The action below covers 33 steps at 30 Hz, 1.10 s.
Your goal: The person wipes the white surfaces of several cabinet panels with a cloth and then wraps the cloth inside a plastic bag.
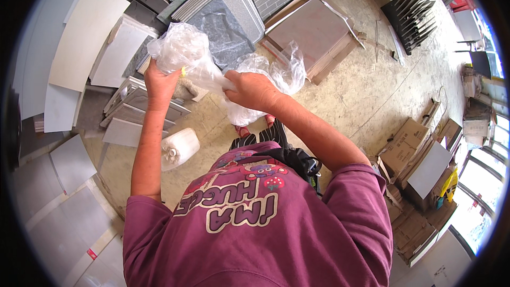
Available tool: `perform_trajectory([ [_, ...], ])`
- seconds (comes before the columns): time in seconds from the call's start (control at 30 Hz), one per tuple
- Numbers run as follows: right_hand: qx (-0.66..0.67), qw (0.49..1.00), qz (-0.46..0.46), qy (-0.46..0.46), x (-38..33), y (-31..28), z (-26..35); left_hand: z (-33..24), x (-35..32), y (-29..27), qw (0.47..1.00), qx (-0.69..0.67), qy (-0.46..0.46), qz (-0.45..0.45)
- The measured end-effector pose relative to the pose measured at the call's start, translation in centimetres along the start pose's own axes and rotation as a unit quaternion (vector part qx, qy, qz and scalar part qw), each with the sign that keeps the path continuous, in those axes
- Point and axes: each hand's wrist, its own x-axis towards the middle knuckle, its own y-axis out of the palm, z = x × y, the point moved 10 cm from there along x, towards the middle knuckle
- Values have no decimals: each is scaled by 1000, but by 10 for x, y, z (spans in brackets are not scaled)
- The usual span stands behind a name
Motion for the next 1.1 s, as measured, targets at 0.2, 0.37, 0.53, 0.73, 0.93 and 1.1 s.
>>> perform_trajectory([
  [0.2, 83, 996, -35, -29, 1, 2, 11, -8, -8, 6, 988, 152, 15, 1],
  [0.37, 52, 997, 10, -48, -6, 7, 34, -21, -16, 15, 976, 200, 83, 7],
  [0.53, -92, 987, -27, -132, -11, 1, 66, -43, -32, 33, 962, 208, 173, 30],
  [0.73, -237, 941, -128, -207, -19, -32, 86, -42, -52, 48, 941, 258, 213, 59],
  [0.93, -159, 949, -171, -211, -26, -41, 73, -53, -60, 47, 948, 222, 218, 62],
  [1.1, -123, 955, -197, -187, -37, -44, 69, -43, -57, 38, 983, 109, 124, 80],
])
